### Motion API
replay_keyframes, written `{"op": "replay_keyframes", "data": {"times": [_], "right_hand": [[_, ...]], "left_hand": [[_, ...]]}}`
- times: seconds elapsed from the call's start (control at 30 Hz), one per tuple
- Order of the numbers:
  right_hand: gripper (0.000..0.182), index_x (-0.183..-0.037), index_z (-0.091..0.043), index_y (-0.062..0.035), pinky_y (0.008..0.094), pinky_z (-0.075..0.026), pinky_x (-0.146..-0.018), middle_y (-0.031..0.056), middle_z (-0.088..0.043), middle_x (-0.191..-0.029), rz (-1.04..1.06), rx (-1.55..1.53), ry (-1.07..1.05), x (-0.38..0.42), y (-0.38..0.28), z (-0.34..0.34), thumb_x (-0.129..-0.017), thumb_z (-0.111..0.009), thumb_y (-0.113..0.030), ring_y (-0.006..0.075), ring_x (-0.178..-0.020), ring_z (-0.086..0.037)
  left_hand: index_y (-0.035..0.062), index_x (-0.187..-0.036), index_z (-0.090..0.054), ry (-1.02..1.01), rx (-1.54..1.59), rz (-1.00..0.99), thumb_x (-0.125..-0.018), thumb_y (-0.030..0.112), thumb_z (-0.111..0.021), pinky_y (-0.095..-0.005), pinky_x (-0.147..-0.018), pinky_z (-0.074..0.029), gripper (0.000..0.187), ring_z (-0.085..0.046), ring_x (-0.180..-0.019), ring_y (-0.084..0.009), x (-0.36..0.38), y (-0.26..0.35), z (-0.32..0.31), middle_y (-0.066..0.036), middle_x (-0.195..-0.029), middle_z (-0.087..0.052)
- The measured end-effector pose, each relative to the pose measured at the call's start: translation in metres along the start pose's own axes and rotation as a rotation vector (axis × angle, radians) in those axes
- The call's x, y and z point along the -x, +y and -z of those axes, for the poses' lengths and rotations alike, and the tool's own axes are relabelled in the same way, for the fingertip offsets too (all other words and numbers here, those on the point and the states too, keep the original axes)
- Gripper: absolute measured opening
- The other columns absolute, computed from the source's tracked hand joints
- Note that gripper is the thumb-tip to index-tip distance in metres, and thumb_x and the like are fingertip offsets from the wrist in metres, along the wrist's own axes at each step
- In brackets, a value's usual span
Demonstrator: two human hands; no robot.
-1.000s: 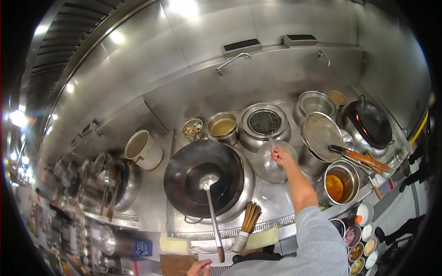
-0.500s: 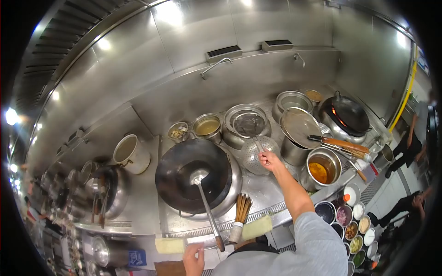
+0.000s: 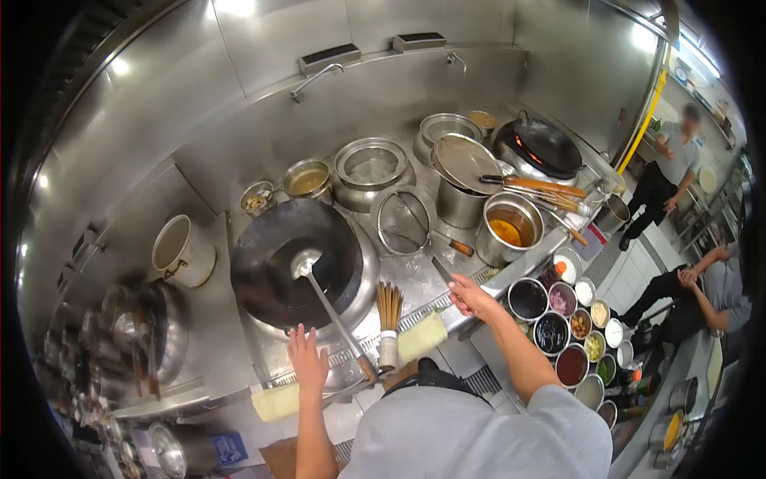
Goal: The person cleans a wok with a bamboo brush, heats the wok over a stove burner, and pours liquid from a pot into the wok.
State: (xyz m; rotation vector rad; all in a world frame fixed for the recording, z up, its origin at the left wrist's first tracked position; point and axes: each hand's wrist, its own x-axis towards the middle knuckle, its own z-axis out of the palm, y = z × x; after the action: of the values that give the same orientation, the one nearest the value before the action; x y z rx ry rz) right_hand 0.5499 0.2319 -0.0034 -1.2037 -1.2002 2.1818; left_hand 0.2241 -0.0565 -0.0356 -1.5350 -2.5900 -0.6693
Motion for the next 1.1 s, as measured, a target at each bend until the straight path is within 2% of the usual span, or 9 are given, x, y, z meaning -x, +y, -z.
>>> {"op": "replay_keyframes", "data": {"times": [0.13,0.2,0.23,0.33,0.53,0.7,0.73,0.9,1.1], "right_hand": [[0.05,-0.144,-0.038,-0.008,0.0287,-0.037,-0.036,0.0047,-0.056,-0.077,0.081,0.451,0.077,0.034,0.029,0.017,-0.099,-0.051,-0.026,0.0103,-0.043,-0.043],[0.048,-0.141,-0.044,-0.0084,0.038,-0.052,-0.054,0.0133,-0.066,-0.091,0.082,0.891,0.248,0.058,0.029,0.002,-0.098,-0.052,-0.027,0.0245,-0.058,-0.062],[0.045,-0.138,-0.048,-0.0095,0.0444,-0.052,-0.081,0.0206,-0.067,-0.107,0.637,1.121,0.266,0.023,0.08,0.037,-0.096,-0.052,-0.027,0.0382,-0.088,-0.066],[0.045,-0.137,-0.049,-0.0106,0.0465,-0.045,-0.092,0.0249,-0.064,-0.11,0.339,1.096,0.221,0.047,0.063,0.018,-0.095,-0.053,-0.026,0.0432,-0.105,-0.059],[0.042,-0.135,-0.052,-0.0093,0.0466,-0.048,-0.085,0.0265,-0.066,-0.101,0.381,1.062,0.266,0.05,0.089,0.011,-0.094,-0.054,-0.022,0.0438,-0.096,-0.062],[0.042,-0.132,-0.053,-0.0079,0.0422,-0.05,-0.082,0.0254,-0.067,-0.094,0.325,0.921,0.323,0.052,0.037,-0.006,-0.093,-0.057,-0.024,0.039,-0.089,-0.065],[0.045,-0.135,-0.051,-0.0087,0.042,-0.049,-0.083,0.0249,-0.066,-0.103,0.29,0.865,0.325,0.046,0.019,-0.01,-0.094,-0.057,-0.023,0.0379,-0.09,-0.065],[0.049,-0.142,-0.042,-0.0095,0.0416,-0.045,-0.094,0.0261,-0.059,-0.124,0.877,0.817,0.315,-0.069,-0.028,0.012,-0.096,-0.054,-0.021,0.041,-0.112,-0.058],[0.045,-0.139,-0.044,-0.0098,0.0481,-0.045,-0.095,0.027,-0.059,-0.121,0.717,0.967,0.428,-0.191,-0.121,-0.008,-0.097,-0.051,-0.021,0.044,-0.113,-0.055]], "left_hand": [[0.0056,-0.135,-0.049,0.034,0.002,-0.046,-0.078,0.013,-0.07,-0.0558,-0.11,-0.026,0.061,-0.027,-0.141,-0.0401,-0.003,-0.005,-0.002,-0.018,-0.147,-0.038],[0.006,-0.134,-0.049,0.033,0.06,-0.061,-0.078,0.012,-0.07,-0.0538,-0.111,-0.026,0.061,-0.027,-0.141,-0.0405,-0.003,-0.007,-0.001,-0.019,-0.145,-0.039],[0.0049,-0.131,-0.053,0.041,0.08,-0.059,-0.078,0.009,-0.07,-0.0492,-0.114,-0.027,0.056,-0.03,-0.138,-0.0413,-0.003,-0.002,0.004,-0.02,-0.144,-0.039],[0.0044,-0.129,-0.055,0.035,0.108,-0.071,-0.078,0.008,-0.07,-0.0488,-0.114,-0.027,0.054,-0.03,-0.138,-0.0421,-0.001,-0.002,0.004,-0.021,-0.143,-0.04],[0.0032,-0.123,-0.06,0.027,0.132,-0.062,-0.077,0.007,-0.07,-0.0489,-0.113,-0.028,0.047,-0.029,-0.138,-0.0427,-0.001,-0.004,0.003,-0.022,-0.143,-0.039],[0.0019,-0.122,-0.059,0.01,0.124,-0.06,-0.077,0.007,-0.069,-0.0498,-0.112,-0.029,0.046,-0.029,-0.138,-0.0427,-0.003,-0.001,0.007,-0.024,-0.142,-0.039],[0.0019,-0.122,-0.059,0.015,0.121,-0.061,-0.077,0.007,-0.069,-0.0498,-0.112,-0.029,0.046,-0.029,-0.138,-0.0427,-0.004,0.0,0.008,-0.024,-0.142,-0.039],[0.0029,-0.12,-0.06,0.118,0.186,-0.012,-0.079,0.006,-0.068,-0.0489,-0.111,-0.031,0.042,-0.035,-0.134,-0.0417,0.007,0.011,0.016,-0.024,-0.141,-0.041],[0.0049,-0.121,-0.06,0.161,0.183,0.14,-0.078,0.003,-0.067,-0.0471,-0.105,-0.037,0.043,-0.044,-0.125,-0.0415,0.057,0.022,0.033,-0.024,-0.135,-0.046]]}}
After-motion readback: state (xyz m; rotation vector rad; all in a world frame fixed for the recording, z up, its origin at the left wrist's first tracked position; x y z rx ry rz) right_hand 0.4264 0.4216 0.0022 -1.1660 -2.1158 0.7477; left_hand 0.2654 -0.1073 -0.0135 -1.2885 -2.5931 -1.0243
